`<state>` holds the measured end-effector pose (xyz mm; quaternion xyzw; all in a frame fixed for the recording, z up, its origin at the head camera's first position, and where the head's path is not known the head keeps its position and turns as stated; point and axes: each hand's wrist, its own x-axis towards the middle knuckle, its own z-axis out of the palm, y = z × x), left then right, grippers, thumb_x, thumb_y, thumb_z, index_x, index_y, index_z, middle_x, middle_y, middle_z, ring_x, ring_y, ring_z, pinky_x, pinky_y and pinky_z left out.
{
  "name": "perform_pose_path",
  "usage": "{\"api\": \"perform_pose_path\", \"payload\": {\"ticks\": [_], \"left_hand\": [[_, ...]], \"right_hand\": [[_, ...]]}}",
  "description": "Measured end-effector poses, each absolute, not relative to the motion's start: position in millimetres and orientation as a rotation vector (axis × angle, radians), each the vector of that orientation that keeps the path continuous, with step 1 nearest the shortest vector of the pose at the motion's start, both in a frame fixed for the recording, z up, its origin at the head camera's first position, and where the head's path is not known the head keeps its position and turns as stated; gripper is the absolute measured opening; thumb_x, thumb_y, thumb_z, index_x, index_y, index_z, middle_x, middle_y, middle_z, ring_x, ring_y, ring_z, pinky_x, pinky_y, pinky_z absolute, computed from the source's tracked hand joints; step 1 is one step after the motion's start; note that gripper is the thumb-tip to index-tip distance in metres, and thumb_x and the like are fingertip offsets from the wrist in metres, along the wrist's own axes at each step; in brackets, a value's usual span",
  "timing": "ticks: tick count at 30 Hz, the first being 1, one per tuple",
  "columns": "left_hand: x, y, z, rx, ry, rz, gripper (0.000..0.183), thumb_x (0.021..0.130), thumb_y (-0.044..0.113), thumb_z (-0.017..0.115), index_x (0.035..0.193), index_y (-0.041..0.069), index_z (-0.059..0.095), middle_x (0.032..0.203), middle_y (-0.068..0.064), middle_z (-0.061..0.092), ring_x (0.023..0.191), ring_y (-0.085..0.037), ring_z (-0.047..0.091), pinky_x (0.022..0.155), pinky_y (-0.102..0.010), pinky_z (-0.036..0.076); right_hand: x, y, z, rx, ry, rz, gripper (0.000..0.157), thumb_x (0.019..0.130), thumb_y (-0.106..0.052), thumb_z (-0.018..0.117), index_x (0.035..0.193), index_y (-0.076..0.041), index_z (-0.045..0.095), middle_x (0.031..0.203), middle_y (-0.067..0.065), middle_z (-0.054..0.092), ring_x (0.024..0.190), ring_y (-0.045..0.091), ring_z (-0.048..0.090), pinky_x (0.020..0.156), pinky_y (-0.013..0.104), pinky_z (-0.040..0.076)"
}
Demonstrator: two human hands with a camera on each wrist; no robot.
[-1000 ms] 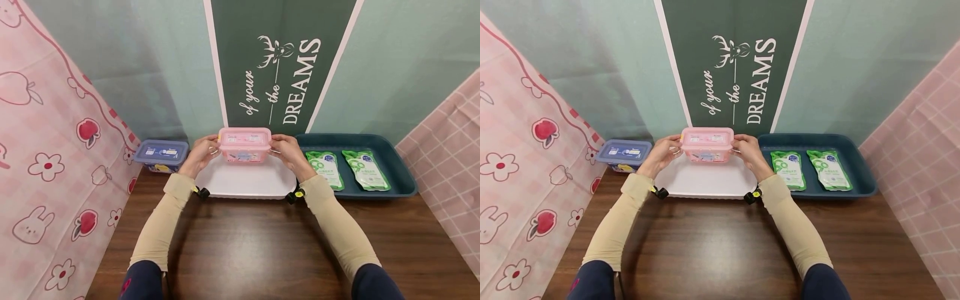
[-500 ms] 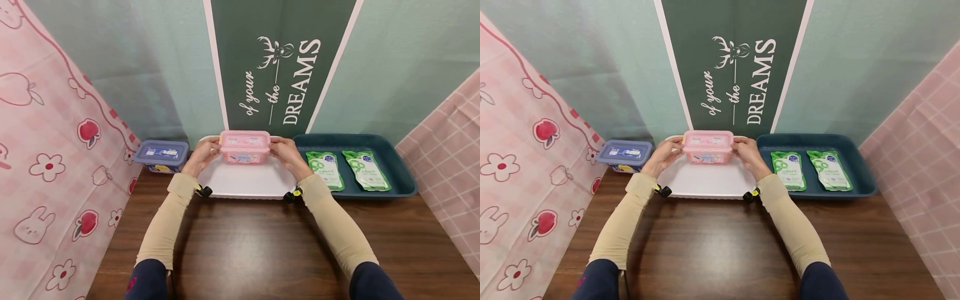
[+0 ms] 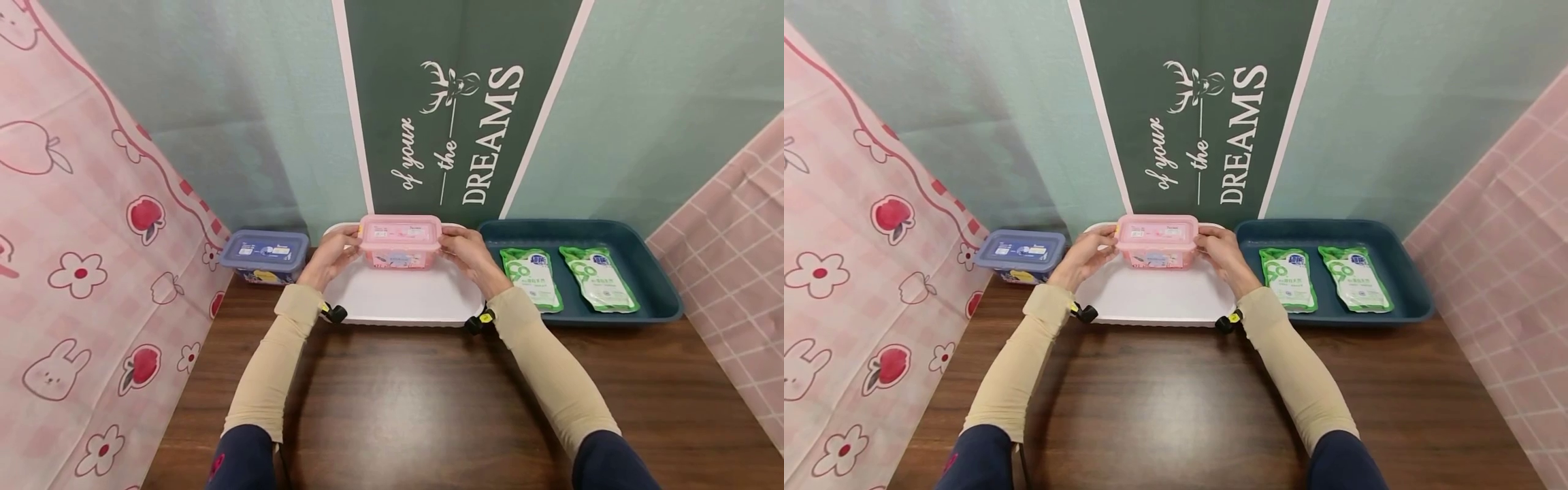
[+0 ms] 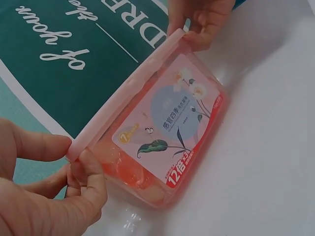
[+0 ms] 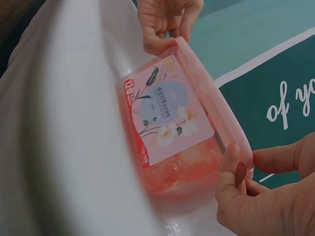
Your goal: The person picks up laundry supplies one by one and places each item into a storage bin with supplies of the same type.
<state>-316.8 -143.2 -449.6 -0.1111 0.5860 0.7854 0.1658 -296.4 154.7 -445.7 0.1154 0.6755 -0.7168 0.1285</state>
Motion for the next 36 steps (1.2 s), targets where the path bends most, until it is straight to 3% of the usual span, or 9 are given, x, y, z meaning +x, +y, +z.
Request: {"api": "perform_pose_path", "payload": {"ticks": [10, 14, 19, 24, 30, 36], "left_hand": [[-314.3, -144.2, -451.0, -0.266, 1.740, 2.181, 0.058, 0.103, -0.007, 0.052, 0.161, 0.000, 0.044, 0.122, -0.004, 0.057, 0.101, -0.013, 0.060, 0.087, -0.023, 0.052], [-312.6, -144.5, -450.4, -0.253, 1.792, 2.145, 0.058, 0.104, -0.005, 0.053, 0.161, 0.001, 0.044, 0.135, -0.009, 0.058, 0.105, -0.013, 0.060, 0.092, -0.024, 0.053], [-308.9, -145.3, -447.4, -0.232, 1.841, 2.102, 0.061, 0.102, -0.003, 0.057, 0.161, 0.001, 0.044, 0.159, -0.017, 0.051, 0.117, -0.016, 0.059, 0.115, -0.034, 0.049], [-302.9, -147.9, -439.1, -0.204, 1.893, 2.114, 0.060, 0.100, 0.000, 0.060, 0.158, -0.004, 0.043, 0.150, -0.022, 0.053, 0.122, -0.021, 0.057, 0.126, -0.045, 0.040], [-291.0, -162.3, -426.1, -0.115, 2.147, 2.011, 0.067, 0.098, 0.012, 0.071, 0.157, -0.002, 0.042, 0.148, -0.022, 0.050, 0.132, -0.030, 0.054, 0.123, -0.047, 0.045], [-275.0, -186.7, -420.0, 0.106, 2.583, 1.728, 0.056, 0.101, 0.024, 0.071, 0.151, 0.005, 0.055, 0.153, -0.021, 0.052, 0.138, -0.041, 0.053, 0.118, -0.055, 0.045]], "right_hand": [[-295.4, 156.1, -449.3, 0.285, 1.979, -2.071, 0.049, 0.108, -0.006, 0.057, 0.155, 0.004, 0.048, 0.139, 0.016, 0.056, 0.101, 0.015, 0.064, 0.116, 0.042, 0.052], [-295.0, 156.7, -448.1, 0.278, 1.980, -2.064, 0.049, 0.107, -0.005, 0.057, 0.155, 0.005, 0.048, 0.146, 0.019, 0.054, 0.102, 0.015, 0.064, 0.118, 0.044, 0.050], [-291.4, 159.8, -445.4, 0.253, 2.045, -2.001, 0.051, 0.108, -0.008, 0.058, 0.156, 0.003, 0.047, 0.150, 0.020, 0.053, 0.107, 0.016, 0.064, 0.109, 0.035, 0.057], [-284.5, 163.1, -444.5, 0.187, 2.139, -1.916, 0.051, 0.108, -0.010, 0.058, 0.156, 0.005, 0.046, 0.146, 0.021, 0.054, 0.119, 0.028, 0.065, 0.097, 0.026, 0.061], [-269.0, 164.7, -442.3, 0.056, 2.263, -1.823, 0.050, 0.106, -0.008, 0.057, 0.151, 0.010, 0.046, 0.128, 0.020, 0.056, 0.116, 0.039, 0.068, 0.103, 0.042, 0.061], [-239.1, 165.2, -435.5, -0.115, 2.396, -1.729, 0.045, 0.105, -0.009, 0.060, 0.145, 0.010, 0.053, 0.121, 0.024, 0.059, 0.106, 0.043, 0.069, 0.099, 0.055, 0.061]]}}
